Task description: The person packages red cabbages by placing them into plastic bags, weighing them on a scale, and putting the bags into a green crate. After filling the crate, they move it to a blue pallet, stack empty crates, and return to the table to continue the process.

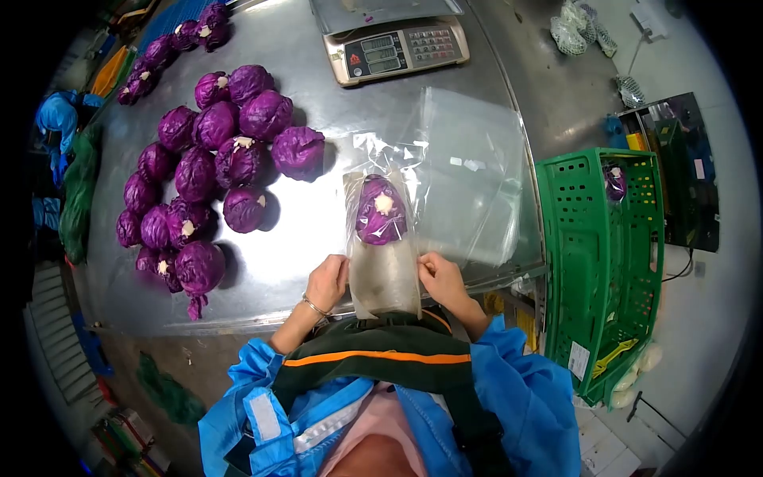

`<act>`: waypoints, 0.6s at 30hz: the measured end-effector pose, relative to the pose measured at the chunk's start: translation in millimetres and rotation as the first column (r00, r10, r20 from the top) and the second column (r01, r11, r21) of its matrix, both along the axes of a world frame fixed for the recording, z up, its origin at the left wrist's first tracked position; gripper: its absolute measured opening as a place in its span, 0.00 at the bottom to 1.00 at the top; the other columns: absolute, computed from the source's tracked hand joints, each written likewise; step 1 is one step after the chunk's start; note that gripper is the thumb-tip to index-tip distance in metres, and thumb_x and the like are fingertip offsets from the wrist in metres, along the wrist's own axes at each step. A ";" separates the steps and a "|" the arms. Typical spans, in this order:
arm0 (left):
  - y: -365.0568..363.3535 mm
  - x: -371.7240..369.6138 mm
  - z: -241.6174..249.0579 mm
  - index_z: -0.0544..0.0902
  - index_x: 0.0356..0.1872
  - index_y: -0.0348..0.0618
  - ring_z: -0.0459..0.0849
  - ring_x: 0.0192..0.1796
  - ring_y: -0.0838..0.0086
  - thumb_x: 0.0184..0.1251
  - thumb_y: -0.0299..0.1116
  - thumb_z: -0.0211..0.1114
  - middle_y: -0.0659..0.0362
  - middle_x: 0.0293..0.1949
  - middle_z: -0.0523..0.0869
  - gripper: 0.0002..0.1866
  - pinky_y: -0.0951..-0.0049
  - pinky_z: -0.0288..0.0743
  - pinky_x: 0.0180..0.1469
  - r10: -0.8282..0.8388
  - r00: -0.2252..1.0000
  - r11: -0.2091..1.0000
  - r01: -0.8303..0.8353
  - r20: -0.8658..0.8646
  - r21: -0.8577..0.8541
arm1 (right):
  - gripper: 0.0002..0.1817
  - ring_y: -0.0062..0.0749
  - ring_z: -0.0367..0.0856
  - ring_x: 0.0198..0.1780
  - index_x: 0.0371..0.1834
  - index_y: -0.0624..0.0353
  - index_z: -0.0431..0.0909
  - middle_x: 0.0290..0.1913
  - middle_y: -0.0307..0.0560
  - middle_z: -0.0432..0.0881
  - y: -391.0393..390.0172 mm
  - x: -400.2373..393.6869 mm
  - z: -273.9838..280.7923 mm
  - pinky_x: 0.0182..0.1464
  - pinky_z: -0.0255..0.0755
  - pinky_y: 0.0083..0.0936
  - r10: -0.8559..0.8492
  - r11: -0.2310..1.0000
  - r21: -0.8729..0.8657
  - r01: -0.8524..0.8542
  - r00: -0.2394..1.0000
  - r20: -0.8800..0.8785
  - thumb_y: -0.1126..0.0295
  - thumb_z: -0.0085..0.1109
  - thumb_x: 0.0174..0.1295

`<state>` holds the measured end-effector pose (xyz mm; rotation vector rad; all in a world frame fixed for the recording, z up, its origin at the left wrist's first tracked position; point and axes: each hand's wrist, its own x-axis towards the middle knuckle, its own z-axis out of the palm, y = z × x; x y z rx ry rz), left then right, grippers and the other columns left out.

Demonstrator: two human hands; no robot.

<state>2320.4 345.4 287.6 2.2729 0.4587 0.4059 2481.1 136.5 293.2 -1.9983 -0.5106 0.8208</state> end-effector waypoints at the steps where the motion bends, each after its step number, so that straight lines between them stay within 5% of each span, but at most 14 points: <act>1: -2.5 -5.7 1.4 0.74 0.36 0.38 0.79 0.29 0.51 0.60 0.24 0.59 0.46 0.28 0.79 0.05 0.62 0.73 0.30 -0.022 1.000 1.000 0.022 -0.015 0.005 | 0.07 0.22 0.78 0.27 0.38 0.66 0.75 0.26 0.50 0.81 -2.0 -2.9 7.4 0.31 0.70 0.22 0.024 1.000 -0.002 -0.024 1.000 -0.005 0.74 0.56 0.58; 5: -20.1 -36.5 4.3 0.74 0.35 0.39 0.79 0.29 0.52 0.60 0.23 0.57 0.47 0.28 0.78 0.04 0.62 0.73 0.30 -0.073 0.995 0.997 0.071 -0.061 -0.038 | 0.06 0.21 0.77 0.26 0.36 0.66 0.74 0.24 0.47 0.80 -20.0 -20.8 9.8 0.31 0.71 0.20 0.083 0.996 -0.024 -0.085 0.994 -0.069 0.74 0.55 0.59; 8: -27.0 -41.4 9.5 0.74 0.34 0.38 0.80 0.26 0.55 0.62 0.26 0.56 0.48 0.25 0.78 0.02 0.66 0.73 0.29 -0.010 1.000 0.989 0.006 -0.021 -0.148 | 0.05 0.21 0.77 0.26 0.33 0.66 0.73 0.23 0.45 0.79 -16.1 -26.0 27.4 0.30 0.71 0.19 -0.046 0.981 0.151 0.119 0.907 -0.418 0.74 0.54 0.61; 9: -21.1 -31.8 18.5 0.74 0.33 0.38 0.80 0.25 0.56 0.63 0.26 0.56 0.49 0.23 0.78 0.03 0.67 0.73 0.29 0.026 0.999 0.983 -0.029 -0.019 -0.180 | 0.05 0.21 0.77 0.26 0.33 0.66 0.72 0.24 0.44 0.79 -5.7 -19.3 42.6 0.29 0.72 0.18 0.022 0.994 0.109 0.021 0.926 -0.376 0.74 0.53 0.62; 12: 16.5 12.0 58.6 0.72 0.32 0.38 0.79 0.25 0.53 0.64 0.30 0.54 0.45 0.22 0.77 0.06 0.63 0.71 0.28 0.140 0.990 0.918 -0.120 0.024 -0.377 | 0.06 0.25 0.78 0.24 0.33 0.64 0.73 0.25 0.45 0.78 36.6 -3.4 84.1 0.27 0.73 0.20 -0.009 0.969 0.222 0.107 0.915 -0.403 0.72 0.54 0.61; 16: 71.1 39.5 130.3 0.73 0.29 0.37 0.75 0.19 0.73 0.64 0.31 0.55 0.54 0.17 0.76 0.08 0.73 0.69 0.25 0.227 0.950 0.910 -0.128 0.215 -0.395 | 0.05 0.28 0.75 0.21 0.32 0.63 0.71 0.25 0.46 0.76 65.1 34.9 149.9 0.24 0.71 0.23 -0.077 0.870 0.397 0.293 0.875 -0.478 0.73 0.54 0.58; 18: 91.2 42.2 134.4 0.72 0.29 0.36 0.76 0.19 0.77 0.64 0.31 0.53 0.57 0.16 0.76 0.08 0.76 0.69 0.23 0.140 0.965 0.976 -0.098 0.220 -0.194 | 0.04 0.28 0.74 0.21 0.33 0.63 0.71 0.26 0.47 0.76 69.4 47.0 164.0 0.25 0.71 0.25 -0.031 0.831 0.468 0.300 0.866 -0.499 0.74 0.53 0.57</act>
